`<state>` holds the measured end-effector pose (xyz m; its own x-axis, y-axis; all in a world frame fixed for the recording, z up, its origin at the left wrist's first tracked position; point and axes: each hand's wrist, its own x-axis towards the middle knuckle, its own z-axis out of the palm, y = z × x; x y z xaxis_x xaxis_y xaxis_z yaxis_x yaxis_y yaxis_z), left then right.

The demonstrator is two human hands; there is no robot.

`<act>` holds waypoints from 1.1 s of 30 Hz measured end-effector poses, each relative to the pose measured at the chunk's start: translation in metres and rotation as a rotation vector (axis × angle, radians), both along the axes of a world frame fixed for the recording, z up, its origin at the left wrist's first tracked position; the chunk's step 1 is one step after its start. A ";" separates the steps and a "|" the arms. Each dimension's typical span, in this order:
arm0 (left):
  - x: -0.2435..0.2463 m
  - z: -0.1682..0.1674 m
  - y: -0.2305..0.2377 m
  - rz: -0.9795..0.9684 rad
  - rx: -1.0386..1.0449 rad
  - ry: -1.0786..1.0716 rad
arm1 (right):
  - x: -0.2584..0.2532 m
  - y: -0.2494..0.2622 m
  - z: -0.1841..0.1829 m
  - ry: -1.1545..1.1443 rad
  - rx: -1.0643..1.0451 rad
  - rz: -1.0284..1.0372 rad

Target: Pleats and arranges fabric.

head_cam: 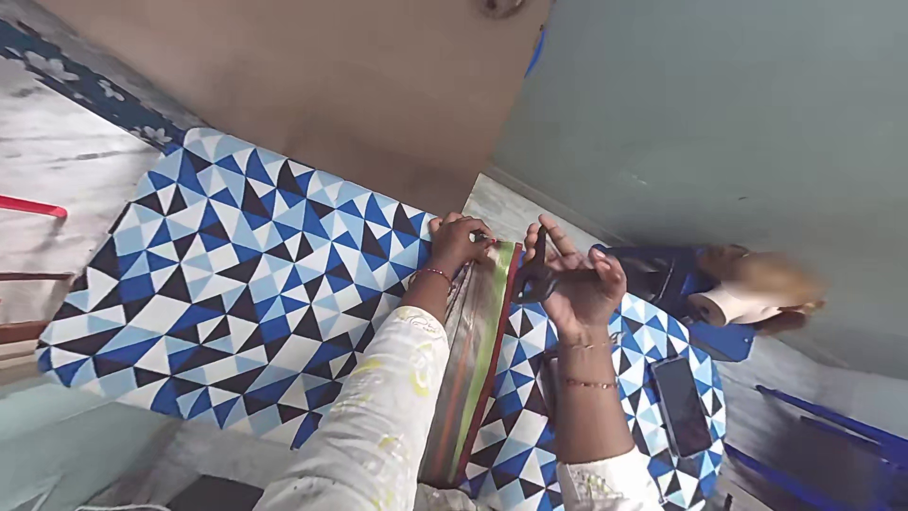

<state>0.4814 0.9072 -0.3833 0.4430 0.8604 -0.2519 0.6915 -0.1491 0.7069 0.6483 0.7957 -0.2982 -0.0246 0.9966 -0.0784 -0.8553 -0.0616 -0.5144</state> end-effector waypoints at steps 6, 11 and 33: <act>0.001 0.000 0.002 -0.006 -0.013 0.011 | 0.012 0.048 0.001 -0.447 -0.163 -0.140; 0.003 -0.001 0.003 -0.008 -0.033 0.023 | -0.001 0.075 -0.006 -0.569 -0.349 -0.340; 0.005 0.009 0.007 -0.025 -0.138 0.088 | -0.038 0.114 -0.074 -1.480 -0.331 -0.540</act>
